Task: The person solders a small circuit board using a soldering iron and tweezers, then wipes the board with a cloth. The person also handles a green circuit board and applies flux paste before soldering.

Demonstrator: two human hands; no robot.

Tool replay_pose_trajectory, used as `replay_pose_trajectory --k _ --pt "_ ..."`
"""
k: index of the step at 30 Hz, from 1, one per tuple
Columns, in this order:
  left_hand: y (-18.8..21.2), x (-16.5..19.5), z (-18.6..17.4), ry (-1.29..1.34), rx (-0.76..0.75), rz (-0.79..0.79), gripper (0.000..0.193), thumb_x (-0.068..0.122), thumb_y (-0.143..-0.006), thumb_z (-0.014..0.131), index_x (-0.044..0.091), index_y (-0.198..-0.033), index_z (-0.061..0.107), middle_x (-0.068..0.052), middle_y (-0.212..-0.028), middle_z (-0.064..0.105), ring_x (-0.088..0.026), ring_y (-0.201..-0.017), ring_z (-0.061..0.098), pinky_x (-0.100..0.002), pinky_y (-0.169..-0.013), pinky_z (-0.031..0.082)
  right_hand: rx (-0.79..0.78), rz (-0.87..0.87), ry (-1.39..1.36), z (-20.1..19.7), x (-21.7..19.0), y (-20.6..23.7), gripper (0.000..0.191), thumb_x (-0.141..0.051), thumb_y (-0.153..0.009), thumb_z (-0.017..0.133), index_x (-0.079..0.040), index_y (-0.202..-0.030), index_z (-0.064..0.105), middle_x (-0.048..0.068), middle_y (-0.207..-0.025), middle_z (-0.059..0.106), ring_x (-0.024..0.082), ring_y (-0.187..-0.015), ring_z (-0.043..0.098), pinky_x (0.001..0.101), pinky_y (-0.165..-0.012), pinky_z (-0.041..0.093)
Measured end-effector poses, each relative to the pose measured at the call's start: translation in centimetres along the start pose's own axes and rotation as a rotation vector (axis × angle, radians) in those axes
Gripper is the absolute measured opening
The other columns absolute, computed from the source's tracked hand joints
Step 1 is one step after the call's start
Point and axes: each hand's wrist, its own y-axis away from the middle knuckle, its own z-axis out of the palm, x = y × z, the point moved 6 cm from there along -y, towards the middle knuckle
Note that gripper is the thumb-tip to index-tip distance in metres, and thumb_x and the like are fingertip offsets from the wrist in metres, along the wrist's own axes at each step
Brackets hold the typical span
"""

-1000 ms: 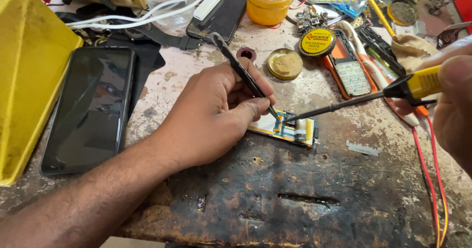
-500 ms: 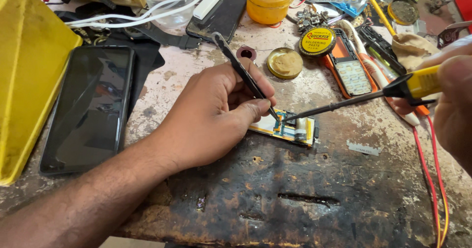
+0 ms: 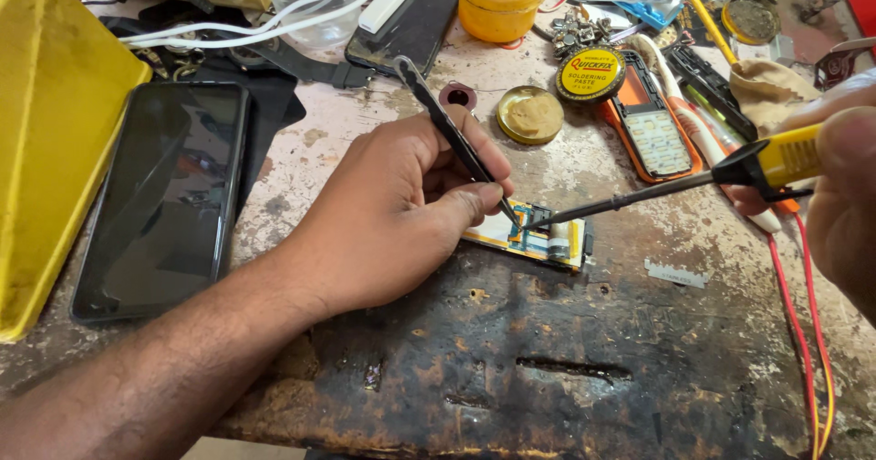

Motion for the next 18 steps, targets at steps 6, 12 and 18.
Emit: replay_pose_trajectory --k 6,12,18 --pt "0.01 0.3 0.1 0.04 -0.007 0.047 0.012 0.004 -0.09 0.07 0.005 -0.102 0.067 -0.001 -0.095 0.074 -0.006 -0.089 0.071 -0.024 -0.079 0.061 -0.001 -0.001 -0.003 0.13 -0.02 0.01 0.035 -0.033 -0.12 0.045 0.002 -0.114 0.048 0.014 -0.093 0.055 0.025 -0.076 0.07 0.0372 -0.068 0.061" --pt "0.01 0.28 -0.03 0.004 0.004 0.048 0.011 0.005 -0.09 0.071 0.005 -0.101 0.068 -0.002 -0.093 0.074 -0.006 -0.087 0.07 -0.025 -0.078 0.06 0.0 0.0 -0.012 0.27 0.0 -0.05 0.035 -0.033 -0.119 0.045 0.001 -0.114 0.048 0.014 -0.093 0.055 0.024 -0.076 0.07 0.0373 -0.068 0.061" --pt "0.05 0.02 0.0 0.005 0.0 0.015 0.011 0.005 -0.09 0.069 0.006 -0.101 0.067 -0.001 -0.092 0.075 -0.006 -0.086 0.071 -0.025 -0.076 0.06 0.002 0.001 -0.012 0.32 -0.14 -0.1 0.035 -0.033 -0.119 0.045 0.001 -0.114 0.048 0.014 -0.092 0.055 0.024 -0.076 0.07 0.0374 -0.068 0.061"
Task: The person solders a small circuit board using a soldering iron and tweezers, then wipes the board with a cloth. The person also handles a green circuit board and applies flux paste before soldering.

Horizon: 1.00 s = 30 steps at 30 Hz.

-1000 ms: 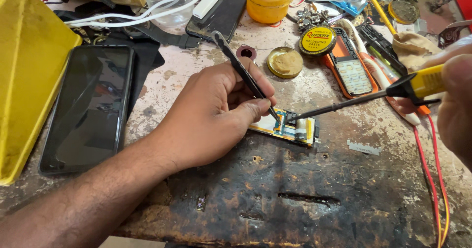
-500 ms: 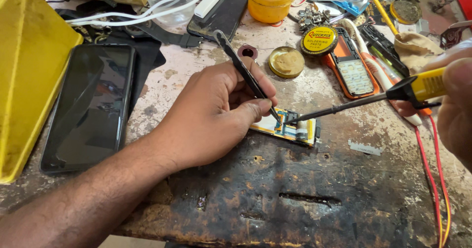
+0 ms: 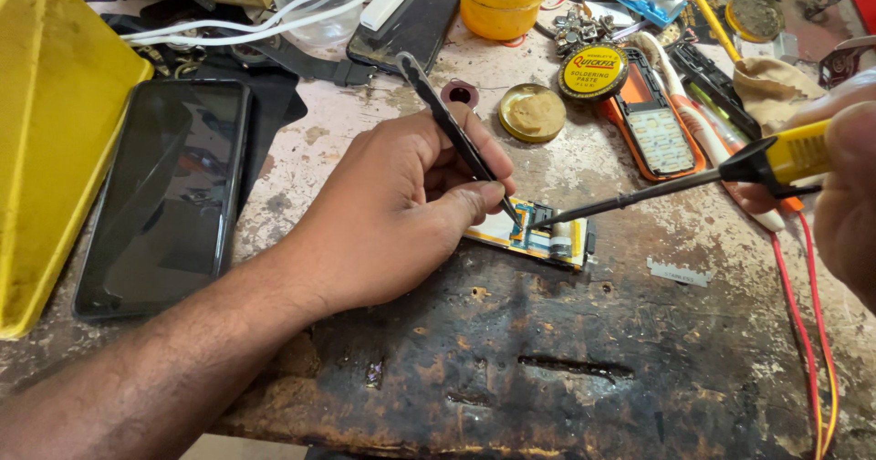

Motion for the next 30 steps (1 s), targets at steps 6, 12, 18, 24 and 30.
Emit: replay_pose_trajectory --k 6,12,18,24,30 --pt "-0.03 0.32 -0.08 0.024 -0.006 0.048 0.01 0.004 -0.093 0.067 0.006 -0.102 0.066 -0.001 -0.095 0.075 -0.005 -0.089 0.073 -0.023 -0.081 0.061 -0.002 0.001 -0.002 0.18 -0.07 -0.1 0.035 -0.033 -0.118 0.046 0.001 -0.113 0.048 0.014 -0.092 0.055 0.024 -0.075 0.07 0.0376 -0.068 0.062" --pt "0.05 0.48 0.04 -0.013 0.004 0.037 0.01 0.006 -0.091 0.07 0.006 -0.101 0.068 -0.002 -0.092 0.075 -0.006 -0.085 0.07 -0.025 -0.075 0.06 0.003 0.002 -0.009 0.09 -0.19 -0.13 0.035 -0.033 -0.118 0.046 0.001 -0.113 0.048 0.014 -0.091 0.055 0.024 -0.075 0.07 0.0377 -0.068 0.062" --pt "0.02 0.38 -0.08 -0.012 0.005 -0.006 0.01 0.007 -0.091 0.07 0.006 -0.1 0.068 0.0 -0.091 0.075 -0.005 -0.084 0.071 -0.024 -0.075 0.06 0.005 0.003 -0.012 0.06 -0.25 -0.14 0.035 -0.033 -0.117 0.047 0.001 -0.113 0.048 0.014 -0.091 0.056 0.024 -0.075 0.07 0.0379 -0.068 0.062" --pt "0.01 0.48 -0.06 0.009 0.0 0.04 0.011 0.005 -0.091 0.071 0.005 -0.101 0.068 -0.002 -0.095 0.074 -0.005 -0.089 0.07 -0.023 -0.08 0.06 0.006 0.006 -0.014 0.08 -0.22 -0.16 0.035 -0.033 -0.117 0.047 0.001 -0.112 0.048 0.014 -0.091 0.056 0.024 -0.074 0.07 0.038 -0.068 0.063" --pt "0.04 0.26 -0.04 0.029 -0.006 0.038 0.012 0.005 -0.091 0.07 0.006 -0.102 0.067 -0.002 -0.097 0.074 -0.006 -0.092 0.072 -0.023 -0.082 0.061 0.009 0.009 -0.016 0.1 -0.24 -0.2 0.035 -0.033 -0.117 0.048 0.001 -0.112 0.048 0.014 -0.09 0.056 0.024 -0.074 0.07 0.0381 -0.068 0.063"
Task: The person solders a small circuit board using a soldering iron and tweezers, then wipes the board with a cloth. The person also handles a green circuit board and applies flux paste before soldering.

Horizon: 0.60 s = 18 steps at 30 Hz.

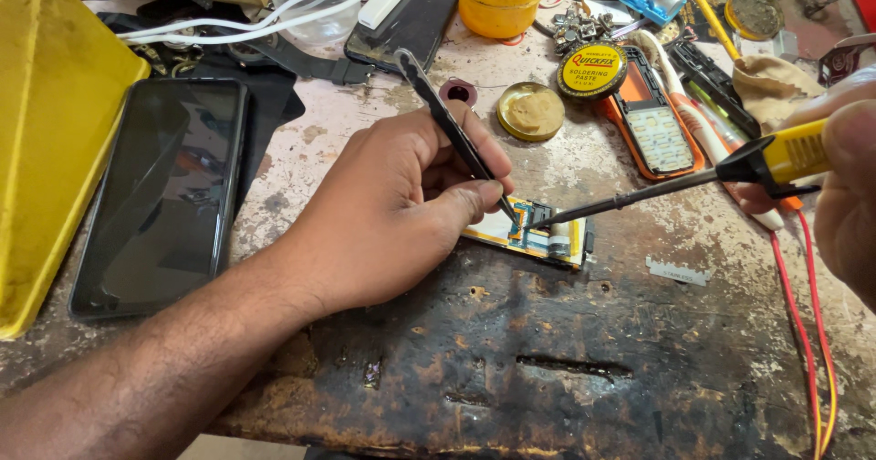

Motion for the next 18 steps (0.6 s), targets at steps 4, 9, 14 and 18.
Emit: replay_pose_trajectory --k 4,9,14,18 --pt "-0.01 0.14 -0.07 -0.015 0.0 0.004 0.012 0.006 -0.091 0.071 0.006 -0.102 0.067 -0.002 -0.097 0.075 -0.006 -0.094 0.072 -0.024 -0.084 0.061 0.0 0.002 0.0 0.04 -0.05 -0.02 0.035 -0.033 -0.116 0.048 0.001 -0.112 0.049 0.014 -0.09 0.056 0.024 -0.074 0.069 0.0382 -0.068 0.063" --pt "-0.03 0.11 -0.29 -0.044 0.01 -0.023 0.013 0.008 -0.09 0.071 0.007 -0.102 0.068 -0.001 -0.097 0.076 -0.006 -0.092 0.072 -0.024 -0.082 0.061 -0.001 0.002 -0.002 0.21 -0.08 0.01 0.034 -0.033 -0.116 0.048 0.001 -0.112 0.049 0.014 -0.09 0.056 0.023 -0.074 0.069 0.0384 -0.068 0.063" --pt "-0.03 0.12 -0.08 -0.033 0.008 -0.013 0.013 0.008 -0.09 0.072 0.007 -0.102 0.068 -0.001 -0.096 0.076 -0.005 -0.09 0.072 -0.024 -0.081 0.06 0.001 0.003 -0.002 0.11 -0.14 -0.02 0.034 -0.033 -0.115 0.049 0.001 -0.111 0.049 0.013 -0.089 0.056 0.023 -0.073 0.069 0.0385 -0.069 0.064" --pt "-0.01 0.03 -0.04 -0.065 0.017 -0.036 0.012 0.009 -0.09 0.073 0.007 -0.101 0.068 -0.001 -0.093 0.075 -0.005 -0.085 0.07 -0.024 -0.076 0.059 0.005 0.004 0.001 0.11 -0.16 -0.03 0.034 -0.033 -0.115 0.049 0.001 -0.111 0.049 0.013 -0.089 0.056 0.023 -0.073 0.069 0.0386 -0.069 0.064"
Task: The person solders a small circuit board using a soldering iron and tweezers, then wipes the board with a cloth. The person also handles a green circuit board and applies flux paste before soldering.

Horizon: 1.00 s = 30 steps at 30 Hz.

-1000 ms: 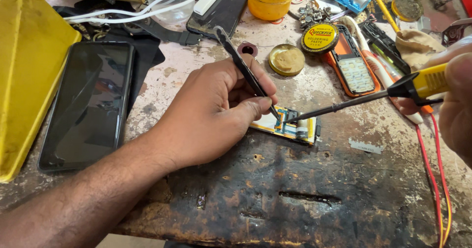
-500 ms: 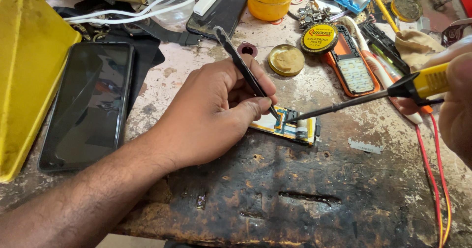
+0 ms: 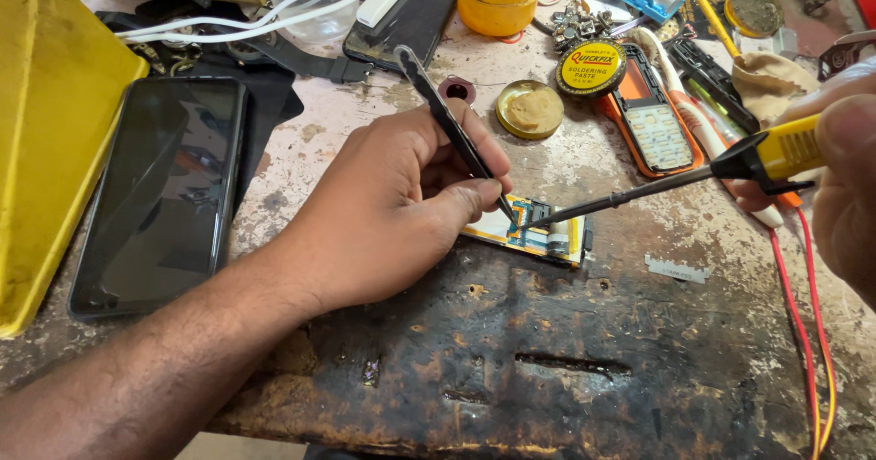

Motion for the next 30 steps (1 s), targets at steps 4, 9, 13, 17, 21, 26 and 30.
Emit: replay_pose_trajectory --k 4,9,13,17,21,26,30 --pt "0.1 0.3 -0.1 -0.01 -0.001 0.022 0.012 0.009 -0.09 0.072 0.007 -0.101 0.068 0.0 -0.093 0.075 -0.005 -0.086 0.071 -0.024 -0.077 0.059 0.003 0.004 -0.003 0.0 0.0 0.0 0.034 -0.033 -0.115 0.049 0.001 -0.111 0.049 0.013 -0.089 0.056 0.023 -0.073 0.069 0.0387 -0.069 0.064" --pt "0.3 0.5 -0.2 -0.048 -0.002 0.029 0.012 0.011 -0.09 0.072 0.007 -0.1 0.069 0.0 -0.091 0.076 -0.005 -0.086 0.071 -0.025 -0.077 0.059 0.005 0.011 -0.003 0.0 0.1 -0.1 0.034 -0.033 -0.114 0.05 0.001 -0.111 0.049 0.013 -0.088 0.056 0.023 -0.073 0.069 0.0388 -0.069 0.064" --pt "0.3 0.8 -0.2 -0.037 -0.008 0.054 0.012 0.01 -0.091 0.072 0.007 -0.101 0.069 0.0 -0.093 0.076 -0.005 -0.089 0.072 -0.024 -0.079 0.06 0.008 0.013 -0.005 0.0 0.1 -0.1 0.034 -0.033 -0.114 0.05 0.001 -0.111 0.049 0.013 -0.088 0.057 0.023 -0.073 0.069 0.0389 -0.069 0.065" --pt "0.3 0.6 -0.2 -0.059 -0.012 0.022 0.011 0.011 -0.09 0.071 0.007 -0.1 0.069 -0.001 -0.091 0.076 -0.006 -0.087 0.072 -0.025 -0.078 0.06 0.013 0.017 -0.003 -0.1 0.0 0.1 0.034 -0.033 -0.114 0.05 0.001 -0.11 0.049 0.013 -0.088 0.057 0.023 -0.072 0.069 0.039 -0.069 0.065" --pt "0.2 0.6 -0.2 -0.019 -0.021 0.029 0.011 0.009 -0.09 0.071 0.007 -0.101 0.069 -0.001 -0.093 0.076 -0.005 -0.089 0.072 -0.025 -0.079 0.06 0.018 0.026 -0.002 -0.2 -0.2 0.2 0.034 -0.033 -0.114 0.051 0.001 -0.11 0.049 0.013 -0.088 0.057 0.023 -0.072 0.069 0.0391 -0.069 0.065" --pt "0.2 0.2 -0.1 0.001 -0.018 0.015 0.012 0.007 -0.089 0.07 0.006 -0.101 0.068 -0.002 -0.094 0.076 -0.006 -0.09 0.073 -0.026 -0.079 0.06 0.026 0.053 0.018 -0.5 -0.2 0.0 0.034 -0.033 -0.113 0.051 0.001 -0.11 0.049 0.013 -0.087 0.057 0.023 -0.072 0.069 0.0392 -0.069 0.065" --pt "-0.2 -0.1 0.1 0.021 -0.012 0.01 0.012 0.009 -0.088 0.071 0.006 -0.1 0.069 -0.001 -0.094 0.077 -0.006 -0.091 0.073 -0.025 -0.082 0.06 0.059 -0.02 -0.072 -0.6 -0.7 0.0 0.031 -0.028 -0.116 0.053 0.002 -0.108 0.047 0.013 -0.09 0.056 0.02 -0.073 0.064 0.0386 -0.074 0.063"
